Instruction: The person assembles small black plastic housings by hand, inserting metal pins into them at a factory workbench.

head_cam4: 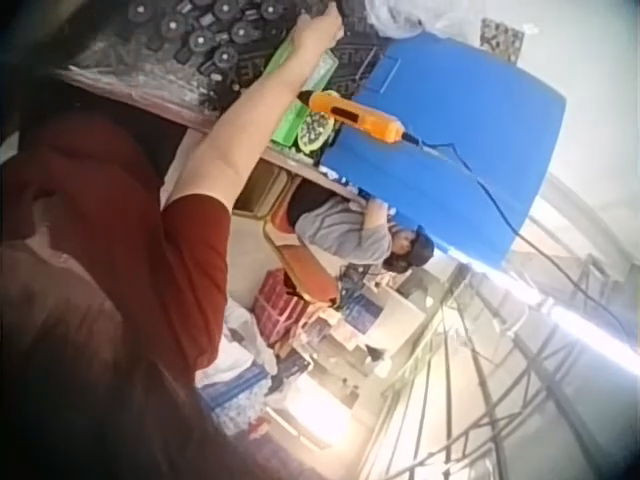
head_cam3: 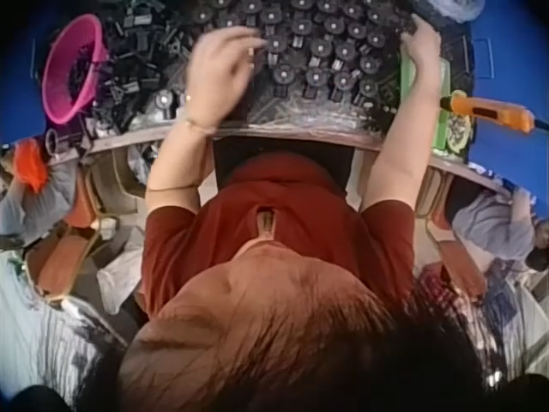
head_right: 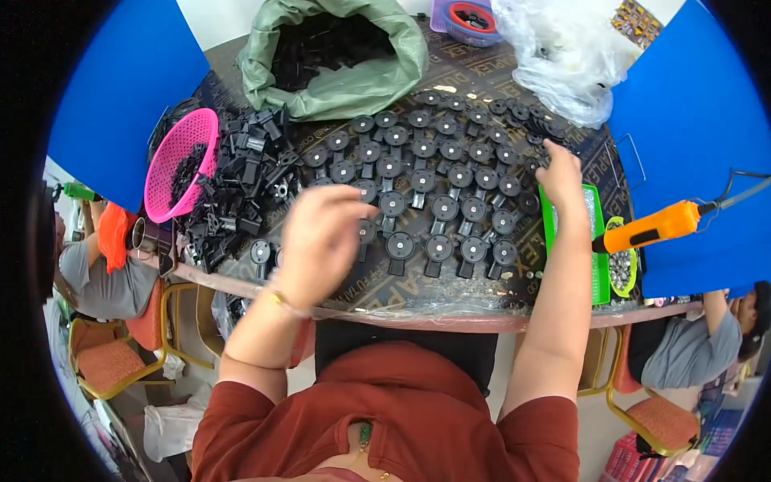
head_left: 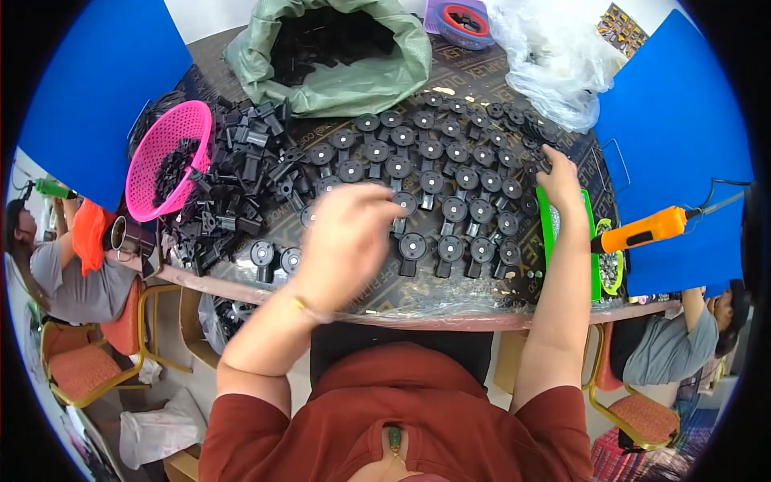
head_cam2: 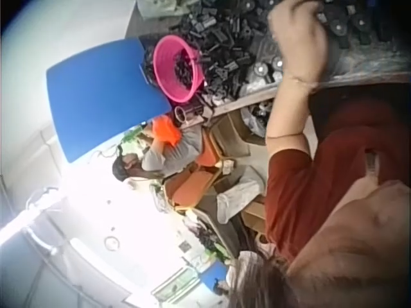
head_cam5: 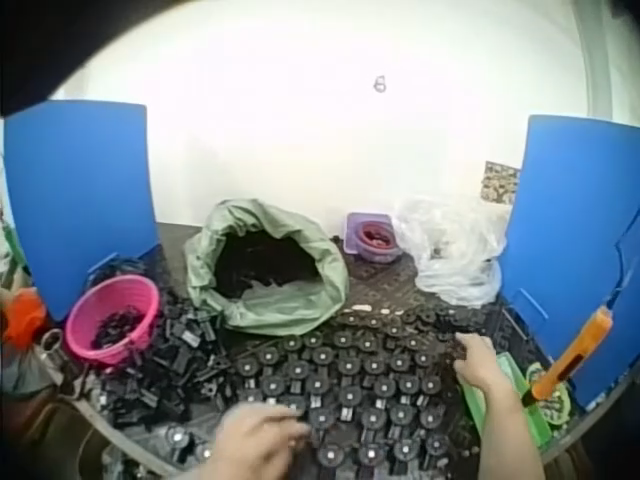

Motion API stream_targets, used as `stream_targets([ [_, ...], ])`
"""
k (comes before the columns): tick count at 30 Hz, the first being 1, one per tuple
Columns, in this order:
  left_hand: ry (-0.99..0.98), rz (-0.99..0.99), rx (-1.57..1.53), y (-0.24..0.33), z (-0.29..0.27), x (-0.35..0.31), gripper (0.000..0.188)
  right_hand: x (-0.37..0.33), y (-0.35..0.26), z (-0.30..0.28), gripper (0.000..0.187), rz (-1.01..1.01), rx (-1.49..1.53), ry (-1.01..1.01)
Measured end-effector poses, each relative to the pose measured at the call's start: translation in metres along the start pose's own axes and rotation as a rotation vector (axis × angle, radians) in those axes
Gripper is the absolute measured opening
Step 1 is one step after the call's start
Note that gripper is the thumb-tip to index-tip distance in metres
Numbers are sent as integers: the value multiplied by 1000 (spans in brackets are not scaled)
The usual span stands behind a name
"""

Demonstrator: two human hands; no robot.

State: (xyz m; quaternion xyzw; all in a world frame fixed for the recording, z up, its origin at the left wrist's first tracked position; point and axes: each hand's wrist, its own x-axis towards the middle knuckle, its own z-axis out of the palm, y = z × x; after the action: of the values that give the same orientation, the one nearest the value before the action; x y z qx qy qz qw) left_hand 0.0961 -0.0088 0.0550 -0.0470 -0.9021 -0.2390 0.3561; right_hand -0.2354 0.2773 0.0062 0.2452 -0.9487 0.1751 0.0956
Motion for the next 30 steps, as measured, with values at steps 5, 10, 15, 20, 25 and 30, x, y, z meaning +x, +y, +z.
stream_targets([
  [5, -236, 3, 608, -85, -62, -9, 22, -48, -63, -51, 50, -114, 124, 149],
  [10, -477, 117, 703, -134, -61, -19, 20, -86, -76, -74, 46, -168, 193, 177],
  [15, -547, 160, 696, -146, -73, -22, 18, -112, -73, -83, 42, -131, 253, 206],
  [20, -493, -14, 526, -142, -93, -24, 30, -127, -68, -84, 41, -130, 299, 213],
  [25, -307, -182, 167, -136, -103, -17, 32, -140, -63, -78, 38, -75, 355, 149],
  [30, -85, -200, 215, -141, -124, -22, 39, -159, -73, -78, 25, -26, 368, -63],
])
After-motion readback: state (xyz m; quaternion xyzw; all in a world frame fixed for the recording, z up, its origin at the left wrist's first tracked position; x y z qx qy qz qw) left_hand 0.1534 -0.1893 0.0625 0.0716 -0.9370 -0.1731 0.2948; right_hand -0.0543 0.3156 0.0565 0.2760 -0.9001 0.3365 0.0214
